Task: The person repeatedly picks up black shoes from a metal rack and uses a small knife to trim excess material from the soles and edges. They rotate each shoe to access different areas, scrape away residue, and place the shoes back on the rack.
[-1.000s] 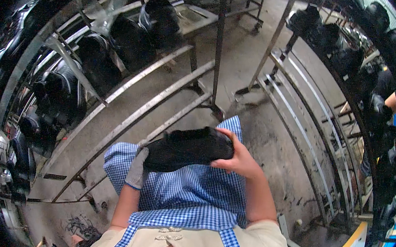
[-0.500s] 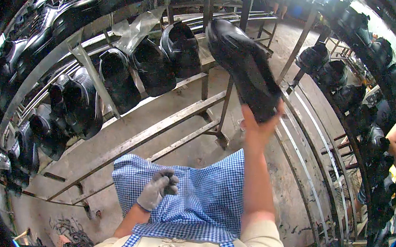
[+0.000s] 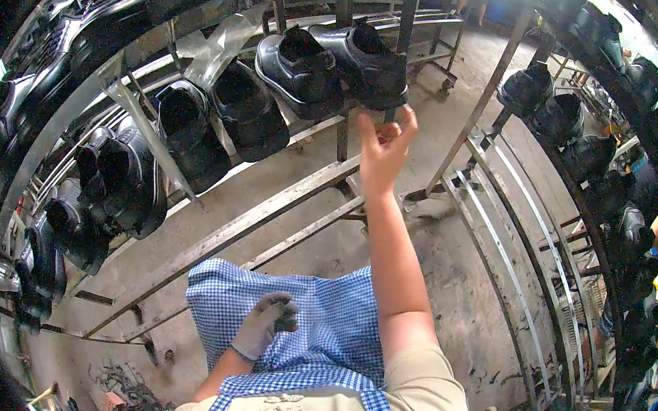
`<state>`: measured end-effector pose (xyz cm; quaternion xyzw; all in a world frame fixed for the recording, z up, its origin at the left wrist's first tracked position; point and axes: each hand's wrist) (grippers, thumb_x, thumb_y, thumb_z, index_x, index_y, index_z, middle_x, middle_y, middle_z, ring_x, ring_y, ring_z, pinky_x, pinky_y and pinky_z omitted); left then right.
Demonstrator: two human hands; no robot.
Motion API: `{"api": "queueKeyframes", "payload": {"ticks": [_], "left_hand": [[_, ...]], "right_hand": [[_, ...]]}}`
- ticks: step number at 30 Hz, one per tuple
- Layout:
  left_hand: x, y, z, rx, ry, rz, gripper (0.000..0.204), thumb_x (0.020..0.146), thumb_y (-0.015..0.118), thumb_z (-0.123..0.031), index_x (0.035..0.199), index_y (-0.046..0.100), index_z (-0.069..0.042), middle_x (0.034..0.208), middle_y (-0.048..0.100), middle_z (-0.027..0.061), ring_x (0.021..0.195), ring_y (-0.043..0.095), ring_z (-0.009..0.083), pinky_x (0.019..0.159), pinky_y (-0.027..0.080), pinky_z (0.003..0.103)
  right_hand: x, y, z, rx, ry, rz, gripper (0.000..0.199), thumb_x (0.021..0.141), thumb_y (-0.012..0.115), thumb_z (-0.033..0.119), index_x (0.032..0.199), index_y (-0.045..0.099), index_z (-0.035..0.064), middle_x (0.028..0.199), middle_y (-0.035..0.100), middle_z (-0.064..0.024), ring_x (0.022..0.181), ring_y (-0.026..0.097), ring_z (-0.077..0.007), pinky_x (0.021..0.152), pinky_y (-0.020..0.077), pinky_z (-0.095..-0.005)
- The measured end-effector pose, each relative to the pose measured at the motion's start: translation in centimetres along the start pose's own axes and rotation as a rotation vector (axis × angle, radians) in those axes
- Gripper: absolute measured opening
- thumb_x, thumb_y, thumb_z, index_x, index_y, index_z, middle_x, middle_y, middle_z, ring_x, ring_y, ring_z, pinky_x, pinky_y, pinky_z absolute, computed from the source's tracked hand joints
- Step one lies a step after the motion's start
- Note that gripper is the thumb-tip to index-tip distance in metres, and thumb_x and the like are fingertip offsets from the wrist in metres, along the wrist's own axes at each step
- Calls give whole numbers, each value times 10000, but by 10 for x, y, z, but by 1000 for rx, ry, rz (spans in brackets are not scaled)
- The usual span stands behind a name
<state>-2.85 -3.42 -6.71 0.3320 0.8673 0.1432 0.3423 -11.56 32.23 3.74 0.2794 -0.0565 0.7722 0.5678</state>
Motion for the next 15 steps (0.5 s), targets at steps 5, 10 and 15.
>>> {"api": "queueKeyframes", "payload": {"ticks": [5, 10, 15], "left_hand": [[1, 5, -1, 23, 14, 57, 318, 964, 598, -198, 1235, 545, -40, 1036, 663, 114, 851, 662, 213, 780, 578, 377], [-4, 2, 9, 30, -4, 34, 318, 964, 605, -197, 1236, 544, -44, 1041, 664, 108, 855, 661, 205, 792, 577, 379], [-14, 1, 8, 13, 12, 59, 305, 967, 606, -198, 1226, 550, -47, 1036, 673, 97, 860, 667, 192, 795, 573, 358]], "right_hand": [[44, 5, -5, 37, 10, -18, 543, 870, 778, 221, 1264, 428, 89, 818, 612, -8, 727, 539, -85, 656, 412, -229], [11, 16, -2, -171, -162, 42, 650, 806, 825, 272, 1285, 433, 73, 935, 655, -116, 822, 616, -190, 736, 489, -315], [1, 59, 20, -459, -218, 231, 993, 661, 877, 398, 1429, 360, 35, 1271, 569, -231, 1142, 585, -387, 926, 493, -446]]}}
Point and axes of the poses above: each hand's wrist, its own x-axis towards the middle knuckle, its own y-axis out of the palm, z = x × y
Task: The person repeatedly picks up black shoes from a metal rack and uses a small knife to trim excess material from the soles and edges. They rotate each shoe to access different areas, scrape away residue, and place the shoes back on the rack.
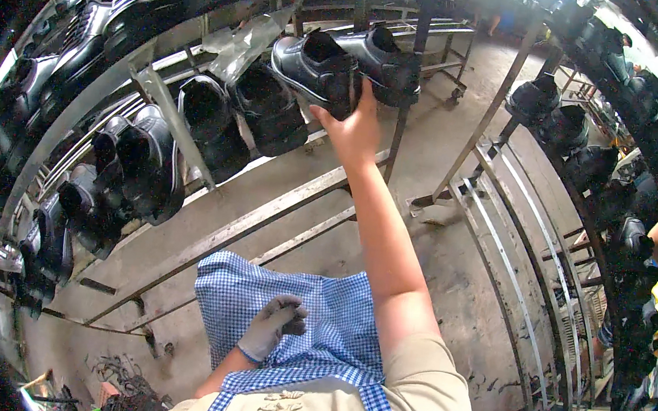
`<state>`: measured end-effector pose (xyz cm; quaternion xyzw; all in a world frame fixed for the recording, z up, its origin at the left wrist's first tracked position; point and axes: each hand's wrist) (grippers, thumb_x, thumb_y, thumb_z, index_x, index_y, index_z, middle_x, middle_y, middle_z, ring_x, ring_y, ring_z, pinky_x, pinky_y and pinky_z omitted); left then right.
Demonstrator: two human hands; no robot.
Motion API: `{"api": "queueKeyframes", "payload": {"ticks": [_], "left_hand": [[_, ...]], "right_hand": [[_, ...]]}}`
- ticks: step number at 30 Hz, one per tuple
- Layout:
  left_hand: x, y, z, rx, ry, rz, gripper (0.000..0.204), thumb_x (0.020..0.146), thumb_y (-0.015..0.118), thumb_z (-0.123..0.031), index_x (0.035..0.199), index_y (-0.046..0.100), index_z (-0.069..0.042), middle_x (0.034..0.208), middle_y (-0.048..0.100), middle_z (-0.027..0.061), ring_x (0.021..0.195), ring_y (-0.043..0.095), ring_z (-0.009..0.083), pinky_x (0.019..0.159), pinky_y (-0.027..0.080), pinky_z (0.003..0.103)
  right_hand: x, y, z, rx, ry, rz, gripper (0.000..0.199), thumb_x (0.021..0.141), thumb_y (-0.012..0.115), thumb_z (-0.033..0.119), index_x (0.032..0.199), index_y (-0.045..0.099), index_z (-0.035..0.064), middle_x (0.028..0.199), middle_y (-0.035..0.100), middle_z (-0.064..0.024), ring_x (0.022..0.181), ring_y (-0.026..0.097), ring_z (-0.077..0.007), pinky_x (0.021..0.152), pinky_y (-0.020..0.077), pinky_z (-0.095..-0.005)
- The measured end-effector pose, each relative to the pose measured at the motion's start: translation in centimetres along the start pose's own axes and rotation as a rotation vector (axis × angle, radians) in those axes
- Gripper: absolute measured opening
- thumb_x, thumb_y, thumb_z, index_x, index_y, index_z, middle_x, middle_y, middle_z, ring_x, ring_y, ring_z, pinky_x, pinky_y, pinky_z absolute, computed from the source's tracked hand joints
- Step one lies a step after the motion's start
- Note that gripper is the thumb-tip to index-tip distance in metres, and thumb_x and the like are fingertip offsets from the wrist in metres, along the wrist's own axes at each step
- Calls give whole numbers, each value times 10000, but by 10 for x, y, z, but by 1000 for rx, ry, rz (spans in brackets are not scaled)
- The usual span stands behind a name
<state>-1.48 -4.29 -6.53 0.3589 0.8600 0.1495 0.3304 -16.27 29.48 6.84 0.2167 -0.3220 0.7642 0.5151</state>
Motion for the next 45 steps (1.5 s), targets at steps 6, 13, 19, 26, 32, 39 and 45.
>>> {"api": "queueKeyframes", "payload": {"ticks": [6, 13, 19, 26, 32, 39, 45], "left_hand": [[-11, -4, 1, 14, 18, -21, 295, 966, 598, -185, 1212, 538, -34, 1050, 673, 109, 854, 668, 173, 795, 572, 320], [-1, 0, -2, 76, 32, -35, 244, 987, 543, -133, 1210, 548, -35, 1055, 650, 122, 869, 646, 184, 813, 571, 358], [2, 15, -13, 119, 150, 93, 278, 985, 543, -110, 1255, 536, -44, 1089, 652, 109, 908, 654, 192, 833, 566, 361], [-3, 6, -25, 610, 705, 25, 637, 916, 674, -317, 1421, 431, -13, 1389, 523, 165, 1297, 499, 288, 1095, 392, 410], [5, 39, -66, 628, 485, 170, 540, 945, 606, -408, 1291, 565, 5, 1203, 646, 154, 1106, 616, 262, 950, 491, 383], [8, 44, -60, -85, 1, 107, 400, 971, 555, -278, 1225, 612, 26, 1145, 668, 106, 1006, 651, 179, 890, 521, 310], [4, 51, -53, 479, 405, 75, 343, 953, 631, -179, 1244, 618, 3, 1125, 688, 104, 994, 664, 187, 895, 515, 315]], "right_hand": [[18, -11, 27, 18, -226, 26, 929, 653, 878, 293, 1403, 400, 25, 1290, 547, -211, 1167, 584, -371, 956, 497, -408], [20, -42, 13, 431, -106, 1, 884, 667, 894, 142, 1395, 399, 64, 1279, 521, -148, 1112, 588, -223, 886, 536, -348], [-53, -133, 44, 401, -130, -357, 933, 626, 867, 87, 1409, 361, 64, 1337, 444, -118, 1215, 485, -239, 1074, 404, -379], [-167, -220, 49, 681, 166, -82, 980, 628, 885, 275, 1420, 359, 35, 1335, 508, -139, 1192, 552, -270, 1018, 471, -400], [-230, -172, 31, 503, 511, 566, 896, 641, 893, 219, 1385, 422, 56, 1148, 593, -127, 994, 646, -220, 879, 527, -331], [-234, -165, 28, 607, 402, 844, 857, 677, 890, 185, 1401, 454, 38, 1316, 537, -110, 1118, 595, -203, 924, 507, -313], [-193, -180, 48, 163, -86, 775, 336, 767, 785, 81, 1094, 711, 103, 1031, 620, -92, 737, 673, -199, 643, 556, -298]]}}
Point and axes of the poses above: each hand's wrist, its own x-axis towards the middle knuckle, its own y-axis out of the palm, z = x × y
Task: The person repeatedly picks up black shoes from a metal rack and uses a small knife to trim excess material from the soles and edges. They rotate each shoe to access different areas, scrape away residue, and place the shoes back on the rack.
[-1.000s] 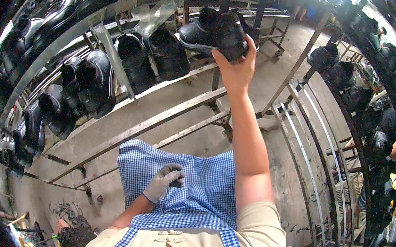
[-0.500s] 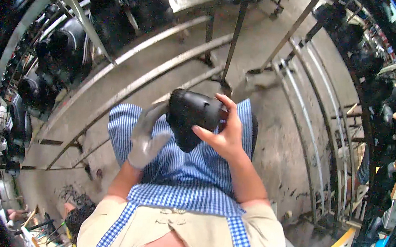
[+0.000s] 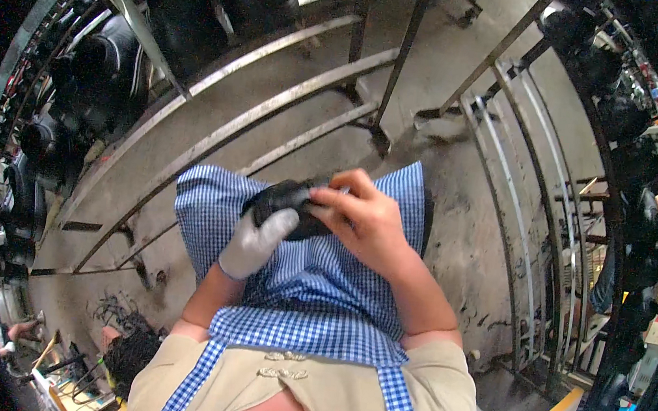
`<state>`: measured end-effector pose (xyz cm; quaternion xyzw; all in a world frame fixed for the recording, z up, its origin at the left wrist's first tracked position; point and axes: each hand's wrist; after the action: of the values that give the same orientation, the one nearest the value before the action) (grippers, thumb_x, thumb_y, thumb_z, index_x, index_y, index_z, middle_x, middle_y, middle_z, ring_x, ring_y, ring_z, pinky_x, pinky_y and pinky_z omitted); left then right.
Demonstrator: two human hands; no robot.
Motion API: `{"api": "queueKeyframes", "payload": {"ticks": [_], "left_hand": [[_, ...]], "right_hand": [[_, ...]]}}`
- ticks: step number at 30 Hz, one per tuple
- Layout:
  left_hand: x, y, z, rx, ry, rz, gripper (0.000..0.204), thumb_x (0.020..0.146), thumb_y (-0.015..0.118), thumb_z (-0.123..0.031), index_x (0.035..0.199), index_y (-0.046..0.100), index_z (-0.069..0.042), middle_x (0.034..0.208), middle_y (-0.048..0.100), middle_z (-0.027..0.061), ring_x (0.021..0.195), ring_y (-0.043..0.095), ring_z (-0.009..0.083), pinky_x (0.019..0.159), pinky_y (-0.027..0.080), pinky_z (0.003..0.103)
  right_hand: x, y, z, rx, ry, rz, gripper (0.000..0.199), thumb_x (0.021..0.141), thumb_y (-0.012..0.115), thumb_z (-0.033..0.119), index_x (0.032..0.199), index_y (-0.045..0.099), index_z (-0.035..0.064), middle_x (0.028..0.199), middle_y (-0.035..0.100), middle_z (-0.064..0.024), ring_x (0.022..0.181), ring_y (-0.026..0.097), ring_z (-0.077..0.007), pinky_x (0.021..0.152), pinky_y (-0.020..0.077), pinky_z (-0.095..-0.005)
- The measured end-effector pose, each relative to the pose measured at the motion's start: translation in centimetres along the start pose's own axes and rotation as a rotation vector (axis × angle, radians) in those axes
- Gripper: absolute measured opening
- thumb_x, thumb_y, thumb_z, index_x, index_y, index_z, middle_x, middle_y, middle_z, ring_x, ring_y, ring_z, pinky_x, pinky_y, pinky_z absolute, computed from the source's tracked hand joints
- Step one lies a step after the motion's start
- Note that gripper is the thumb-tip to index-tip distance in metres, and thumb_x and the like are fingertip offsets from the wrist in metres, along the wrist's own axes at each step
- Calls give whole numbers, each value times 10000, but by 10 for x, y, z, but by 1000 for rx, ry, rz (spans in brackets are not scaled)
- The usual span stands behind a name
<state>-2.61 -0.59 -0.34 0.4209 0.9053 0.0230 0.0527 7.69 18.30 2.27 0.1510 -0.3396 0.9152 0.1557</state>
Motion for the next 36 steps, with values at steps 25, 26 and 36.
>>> {"api": "queueKeyframes", "payload": {"ticks": [25, 26, 36], "left_hand": [[-13, 9, 41, 72, 8, -8, 323, 989, 594, -200, 1251, 584, -12, 1156, 658, 124, 1031, 642, 198, 886, 520, 326], [-12, 13, 40, -34, -21, -22, 319, 984, 605, -236, 1204, 608, -5, 1090, 676, 115, 964, 665, 205, 826, 531, 327], [-4, 21, 33, -860, -472, 35, 397, 1038, 426, -272, 1279, 574, 7, 1202, 653, 118, 1061, 649, 190, 950, 515, 322]], "right_hand": [[-17, 22, -10, -367, -177, 65, 303, 703, 736, 18, 981, 615, 15, 1018, 595, -108, 743, 658, -237, 573, 542, -335], [-16, 22, -12, -334, -160, 56, 304, 708, 734, 19, 983, 603, 16, 1021, 590, -114, 736, 654, -249, 570, 539, -343], [-1, -7, 12, -583, -130, 395, 188, 847, 594, 120, 1000, 621, 15, 939, 541, -83, 691, 634, -195, 520, 524, -311]]}}
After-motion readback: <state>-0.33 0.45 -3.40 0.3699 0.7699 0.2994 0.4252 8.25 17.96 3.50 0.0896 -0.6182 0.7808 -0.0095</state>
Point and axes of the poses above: each hand's wrist, its own x-axis towards the middle knuckle, its own y-axis out of the palm, z = x × y
